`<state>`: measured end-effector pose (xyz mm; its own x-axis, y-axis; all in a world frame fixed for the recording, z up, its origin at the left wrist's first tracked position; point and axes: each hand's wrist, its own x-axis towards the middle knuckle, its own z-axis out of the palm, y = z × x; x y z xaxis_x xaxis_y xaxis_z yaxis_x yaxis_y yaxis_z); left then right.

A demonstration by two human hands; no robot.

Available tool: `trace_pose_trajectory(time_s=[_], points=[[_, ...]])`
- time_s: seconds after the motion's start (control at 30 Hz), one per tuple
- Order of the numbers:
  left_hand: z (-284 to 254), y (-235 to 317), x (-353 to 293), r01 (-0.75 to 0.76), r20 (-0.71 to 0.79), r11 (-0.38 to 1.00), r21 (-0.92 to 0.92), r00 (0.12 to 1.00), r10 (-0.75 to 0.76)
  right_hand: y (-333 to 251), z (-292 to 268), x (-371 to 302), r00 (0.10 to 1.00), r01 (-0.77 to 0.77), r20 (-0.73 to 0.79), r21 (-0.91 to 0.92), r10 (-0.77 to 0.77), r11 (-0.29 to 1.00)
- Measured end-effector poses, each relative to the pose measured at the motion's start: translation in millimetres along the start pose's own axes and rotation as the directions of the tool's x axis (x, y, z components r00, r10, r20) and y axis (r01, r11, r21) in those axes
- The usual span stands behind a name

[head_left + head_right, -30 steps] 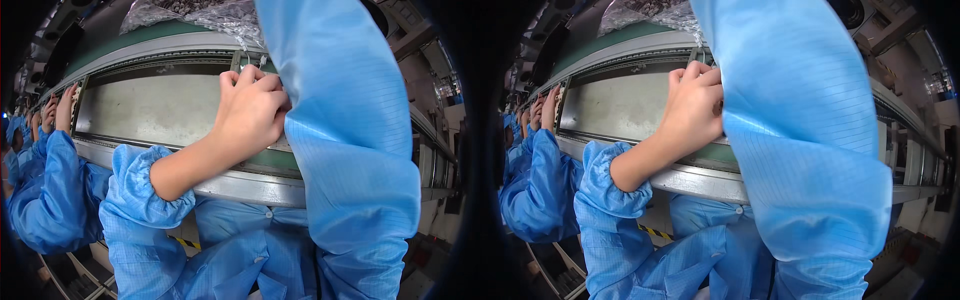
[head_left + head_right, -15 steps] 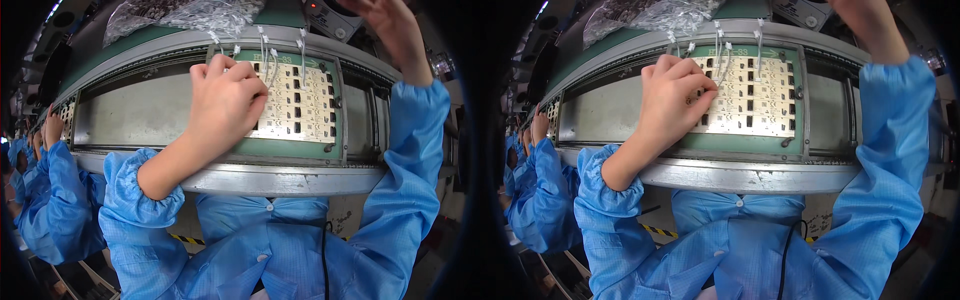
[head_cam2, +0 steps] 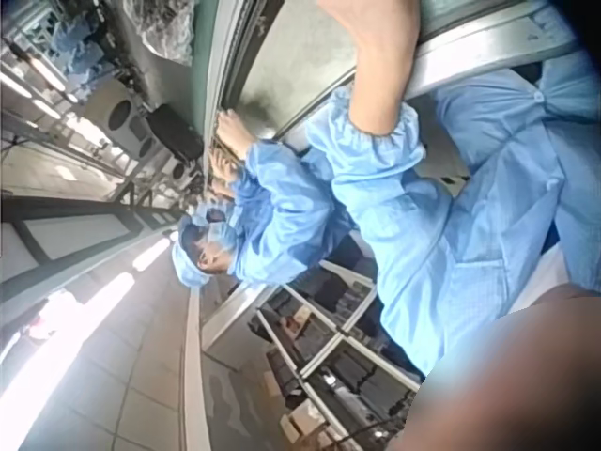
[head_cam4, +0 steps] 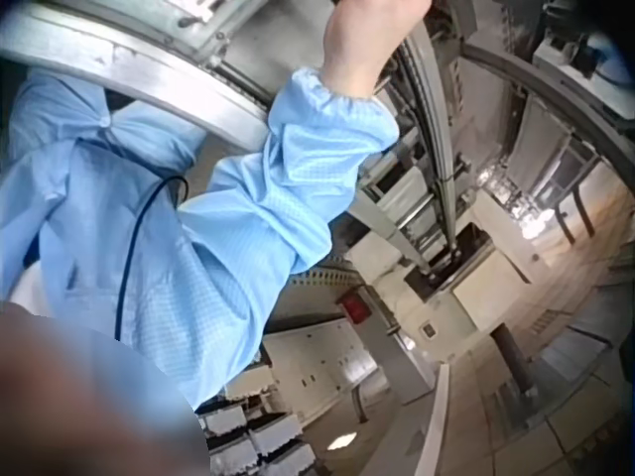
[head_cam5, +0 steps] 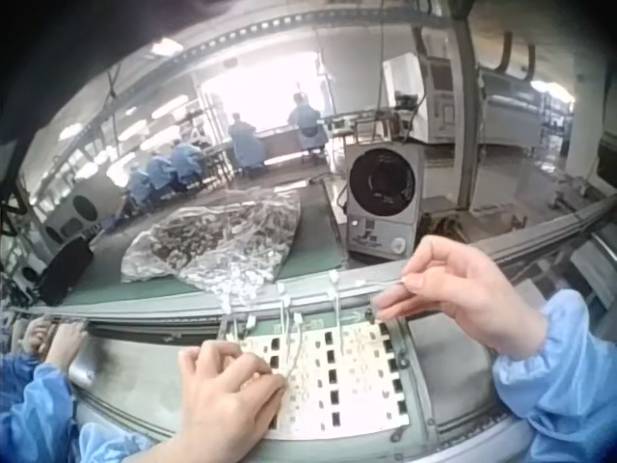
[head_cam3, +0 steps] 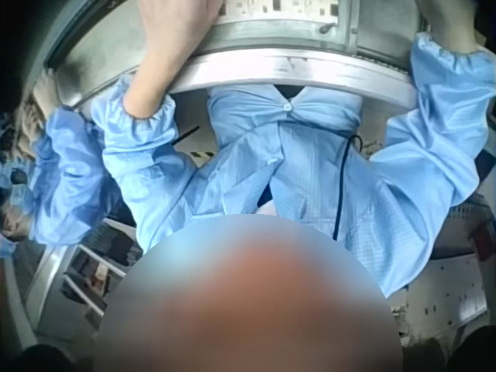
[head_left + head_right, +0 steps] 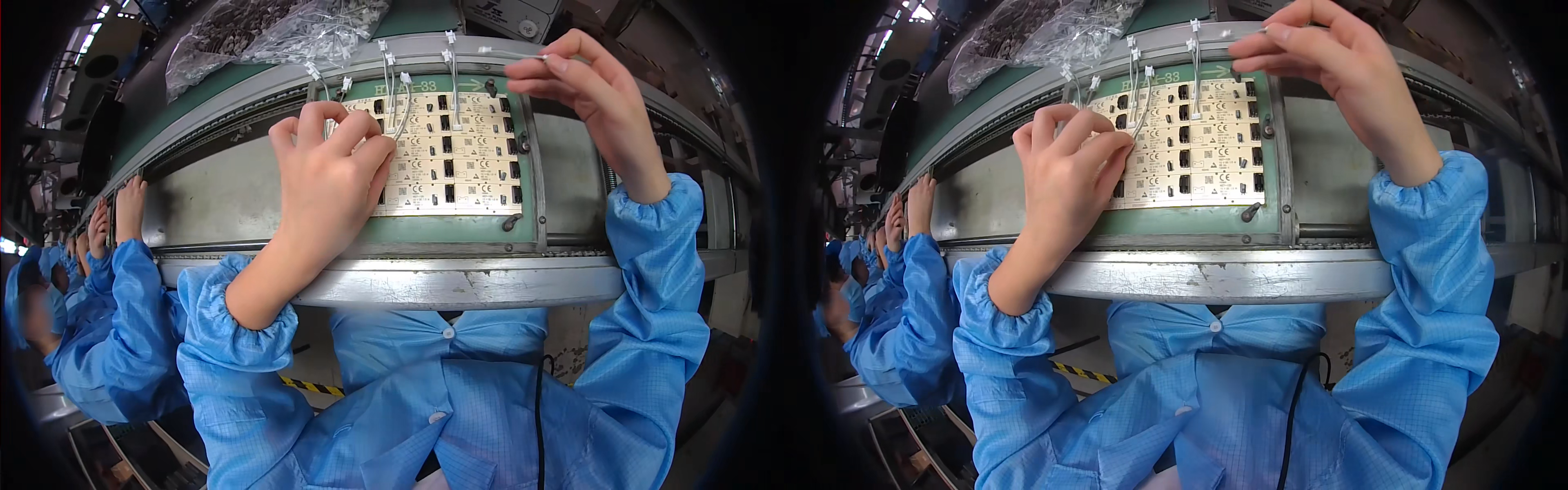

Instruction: Manually inserting components into a printed circuit board on an assembly line.

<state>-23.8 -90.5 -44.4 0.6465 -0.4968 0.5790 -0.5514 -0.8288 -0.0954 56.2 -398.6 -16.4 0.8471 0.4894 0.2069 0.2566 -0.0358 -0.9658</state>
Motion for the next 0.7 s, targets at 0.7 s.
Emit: trace_pose_trajectory(time_s=[0.7], points=[[-27.4,11.9,5.1,0.093,0.241,0.983,-0.161,0.969,-0.052,-15.9,41.4,-19.2,0.993,0.077,-0.084,-0.08,-0.083,0.994]])
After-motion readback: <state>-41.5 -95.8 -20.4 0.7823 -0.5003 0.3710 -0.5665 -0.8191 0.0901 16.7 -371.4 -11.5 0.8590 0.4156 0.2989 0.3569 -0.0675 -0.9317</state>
